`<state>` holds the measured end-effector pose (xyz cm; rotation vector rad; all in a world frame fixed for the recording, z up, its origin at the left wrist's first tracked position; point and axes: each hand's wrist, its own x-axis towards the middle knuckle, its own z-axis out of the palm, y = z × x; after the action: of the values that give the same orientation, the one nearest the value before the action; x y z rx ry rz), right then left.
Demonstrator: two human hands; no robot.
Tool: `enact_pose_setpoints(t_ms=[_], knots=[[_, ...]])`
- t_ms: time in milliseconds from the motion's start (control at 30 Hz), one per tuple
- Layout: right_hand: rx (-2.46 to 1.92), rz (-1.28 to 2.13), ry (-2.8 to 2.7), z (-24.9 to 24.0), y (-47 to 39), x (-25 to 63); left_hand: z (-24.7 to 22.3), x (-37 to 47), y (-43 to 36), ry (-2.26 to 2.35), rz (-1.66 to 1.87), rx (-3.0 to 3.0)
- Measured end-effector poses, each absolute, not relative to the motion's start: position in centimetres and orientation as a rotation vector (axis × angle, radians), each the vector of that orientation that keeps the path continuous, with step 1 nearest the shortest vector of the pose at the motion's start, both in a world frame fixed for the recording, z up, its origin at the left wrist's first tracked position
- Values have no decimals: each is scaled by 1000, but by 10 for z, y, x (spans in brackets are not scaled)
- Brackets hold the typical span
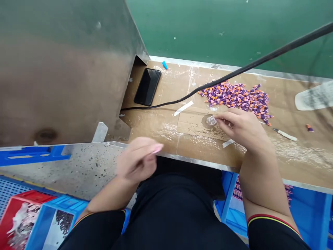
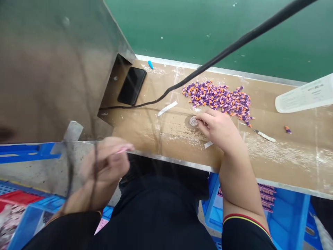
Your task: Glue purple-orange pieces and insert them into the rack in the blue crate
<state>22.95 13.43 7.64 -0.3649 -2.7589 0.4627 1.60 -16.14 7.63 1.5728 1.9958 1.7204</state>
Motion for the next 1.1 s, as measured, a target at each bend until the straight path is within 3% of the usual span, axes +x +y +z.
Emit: enact_pose_setpoints(t_ms=[133, 367, 767, 933, 1100], knots=[[-401, 494, -2692, 78, 139, 233, 73, 38, -101, 1599, 1872, 1791], [-622, 626, -2498, 78, 155, 241, 67, 44, -17, 1344, 1663, 1072], [-702, 654, -2811, 67, 166, 248, 49, 28, -16, 1280, 1632, 661], [-709, 616, -2549, 85, 155, 247, 49, 31, -15, 1105, 1592, 441], [-689, 801, -2298, 89, 123, 227, 51, 32, -15, 1028, 1566, 314]])
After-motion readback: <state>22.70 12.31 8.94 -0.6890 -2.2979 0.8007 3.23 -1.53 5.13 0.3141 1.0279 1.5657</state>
